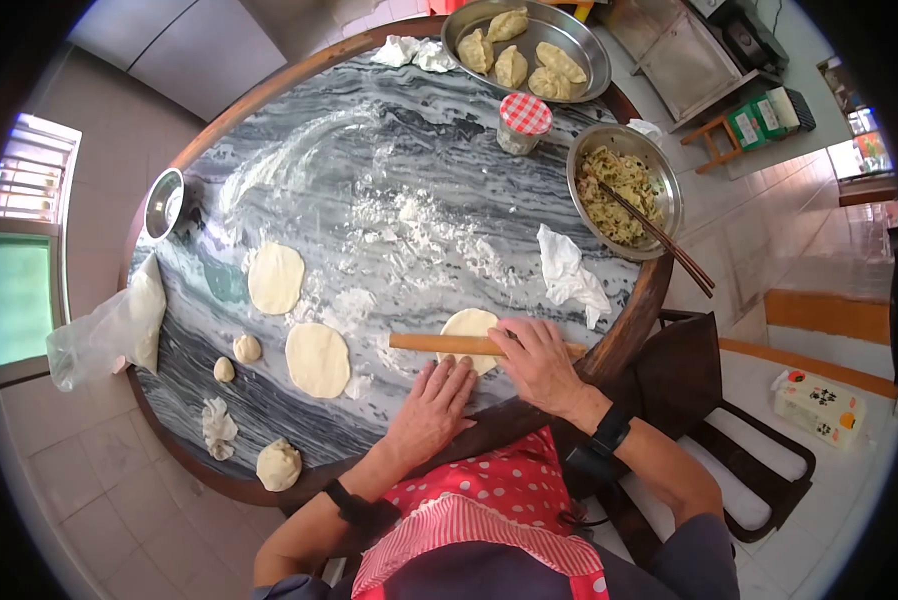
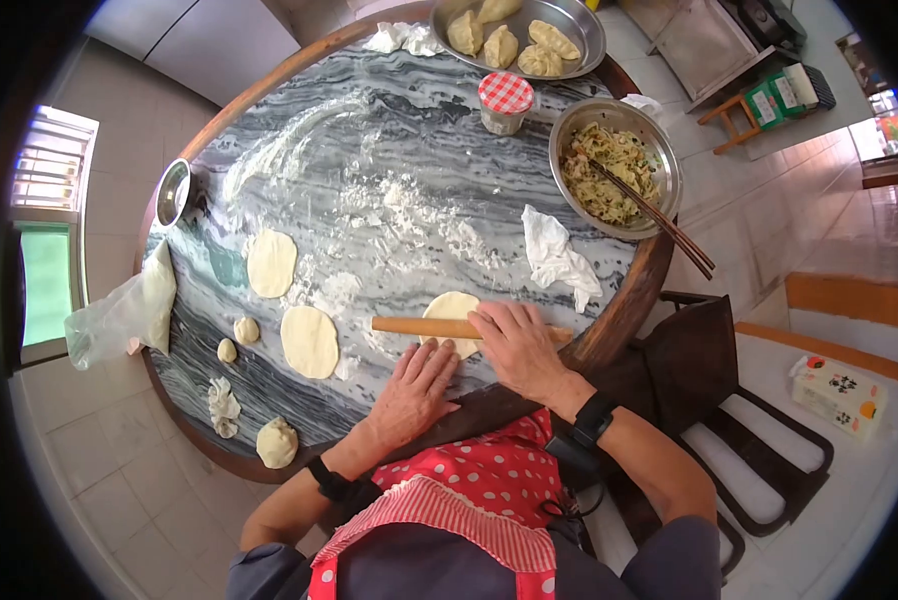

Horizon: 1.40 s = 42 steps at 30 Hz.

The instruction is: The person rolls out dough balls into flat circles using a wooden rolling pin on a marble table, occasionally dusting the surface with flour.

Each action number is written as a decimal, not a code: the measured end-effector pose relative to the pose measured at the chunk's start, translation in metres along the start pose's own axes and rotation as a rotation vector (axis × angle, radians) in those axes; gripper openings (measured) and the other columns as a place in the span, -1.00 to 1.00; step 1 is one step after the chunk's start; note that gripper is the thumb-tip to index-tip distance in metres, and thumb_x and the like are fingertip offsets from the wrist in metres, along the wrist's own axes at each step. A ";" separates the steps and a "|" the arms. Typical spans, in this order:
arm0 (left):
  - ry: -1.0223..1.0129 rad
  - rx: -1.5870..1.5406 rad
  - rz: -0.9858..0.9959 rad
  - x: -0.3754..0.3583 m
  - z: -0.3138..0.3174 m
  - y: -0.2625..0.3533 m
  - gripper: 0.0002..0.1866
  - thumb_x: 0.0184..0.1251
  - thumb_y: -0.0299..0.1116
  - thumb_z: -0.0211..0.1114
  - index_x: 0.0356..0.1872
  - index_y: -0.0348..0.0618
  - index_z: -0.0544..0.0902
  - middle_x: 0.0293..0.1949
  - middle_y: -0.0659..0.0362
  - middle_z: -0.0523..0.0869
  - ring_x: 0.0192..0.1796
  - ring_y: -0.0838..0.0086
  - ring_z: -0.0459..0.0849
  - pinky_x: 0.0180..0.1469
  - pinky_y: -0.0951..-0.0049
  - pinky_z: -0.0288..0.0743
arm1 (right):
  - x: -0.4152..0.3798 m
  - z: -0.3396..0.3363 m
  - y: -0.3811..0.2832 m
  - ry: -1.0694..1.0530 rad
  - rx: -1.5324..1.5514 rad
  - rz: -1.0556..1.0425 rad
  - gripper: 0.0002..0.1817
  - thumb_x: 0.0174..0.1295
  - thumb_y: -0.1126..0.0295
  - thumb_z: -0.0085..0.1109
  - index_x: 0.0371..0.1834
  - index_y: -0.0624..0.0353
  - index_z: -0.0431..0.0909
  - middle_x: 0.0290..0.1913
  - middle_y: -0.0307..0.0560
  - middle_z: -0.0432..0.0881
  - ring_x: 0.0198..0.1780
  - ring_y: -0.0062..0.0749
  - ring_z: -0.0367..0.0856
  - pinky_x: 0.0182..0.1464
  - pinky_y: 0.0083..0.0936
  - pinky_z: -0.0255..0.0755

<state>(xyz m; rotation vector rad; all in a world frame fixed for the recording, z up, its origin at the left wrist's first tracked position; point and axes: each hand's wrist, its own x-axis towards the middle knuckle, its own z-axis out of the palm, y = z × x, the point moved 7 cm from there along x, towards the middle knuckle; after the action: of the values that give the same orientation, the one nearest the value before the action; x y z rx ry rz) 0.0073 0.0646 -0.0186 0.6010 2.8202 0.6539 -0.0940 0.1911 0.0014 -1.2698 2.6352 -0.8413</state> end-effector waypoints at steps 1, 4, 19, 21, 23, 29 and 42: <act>-0.045 0.060 -0.001 0.000 0.000 0.001 -0.15 0.21 -0.03 0.40 0.45 -0.30 0.35 0.49 -0.06 0.31 0.51 0.01 0.27 0.52 -0.06 0.14 | 0.007 0.000 -0.003 0.017 0.001 0.026 -0.51 0.24 0.39 0.26 0.26 0.24 0.49 0.29 0.05 0.46 0.32 -0.02 0.42 0.30 -0.05 0.28; -0.117 0.127 -0.017 -0.003 0.004 0.004 -0.07 0.21 0.08 0.38 0.50 -0.29 0.28 0.52 -0.04 0.28 0.55 0.02 0.23 0.53 -0.10 0.11 | 0.043 0.014 -0.013 0.071 -0.087 0.103 -0.41 0.32 0.24 0.22 0.40 0.17 0.42 0.50 0.12 0.28 0.54 0.08 0.17 0.48 0.19 0.05; -0.169 0.166 -0.089 -0.006 0.004 0.008 0.00 0.20 0.20 0.34 0.53 -0.26 0.25 0.59 0.00 0.17 0.62 0.07 0.11 0.52 -0.22 0.05 | 0.080 0.046 0.000 0.007 -0.301 -0.033 -0.26 0.33 0.11 0.22 0.56 0.02 0.24 0.65 0.05 0.01 0.66 0.04 -0.09 0.49 0.48 -0.19; -0.186 0.179 -0.095 -0.006 0.004 0.007 0.00 0.20 0.22 0.33 0.53 -0.24 0.26 0.59 0.01 0.17 0.61 0.10 0.12 0.51 -0.21 0.09 | 0.077 0.050 -0.007 -0.086 -0.262 -0.085 -0.27 0.37 0.14 0.18 0.58 0.02 0.20 0.65 0.10 -0.02 0.66 0.09 -0.12 0.50 0.46 -0.23; -0.195 0.151 -0.104 -0.005 0.004 0.009 -0.02 0.21 0.15 0.36 0.53 -0.26 0.24 0.59 0.00 0.17 0.63 0.08 0.08 0.52 -0.24 0.04 | 0.110 0.038 0.018 0.000 -0.299 -0.017 -0.28 0.37 0.15 0.18 0.58 0.03 0.21 0.65 0.10 -0.01 0.66 0.10 -0.11 0.50 0.45 -0.23; 0.013 -0.118 -0.155 0.006 -0.014 -0.004 -0.29 0.23 -0.14 0.44 0.36 -0.22 0.45 0.42 -0.06 0.39 0.47 0.01 0.34 0.45 -0.10 0.23 | 0.139 0.008 0.056 0.203 -0.422 0.088 -0.32 0.36 0.14 0.20 0.48 0.18 0.29 0.63 0.12 0.03 0.63 0.08 -0.01 0.50 0.42 -0.20; 0.297 -0.317 -0.660 0.071 -0.027 -0.069 -0.67 0.13 -0.53 0.36 -0.04 -0.27 0.61 -0.20 -0.08 0.66 -0.18 0.01 0.65 -0.09 0.11 0.55 | 0.084 0.010 0.044 -0.076 -0.107 -0.007 -0.59 0.22 0.40 0.27 0.14 0.22 0.49 -0.01 -0.04 0.53 0.07 -0.20 0.49 0.15 -0.21 0.26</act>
<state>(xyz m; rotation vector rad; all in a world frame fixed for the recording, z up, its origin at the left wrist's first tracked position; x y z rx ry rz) -0.0874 0.0281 -0.0325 -0.5019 2.8050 1.0640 -0.1760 0.1458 -0.0180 -1.3088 2.6490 -0.6475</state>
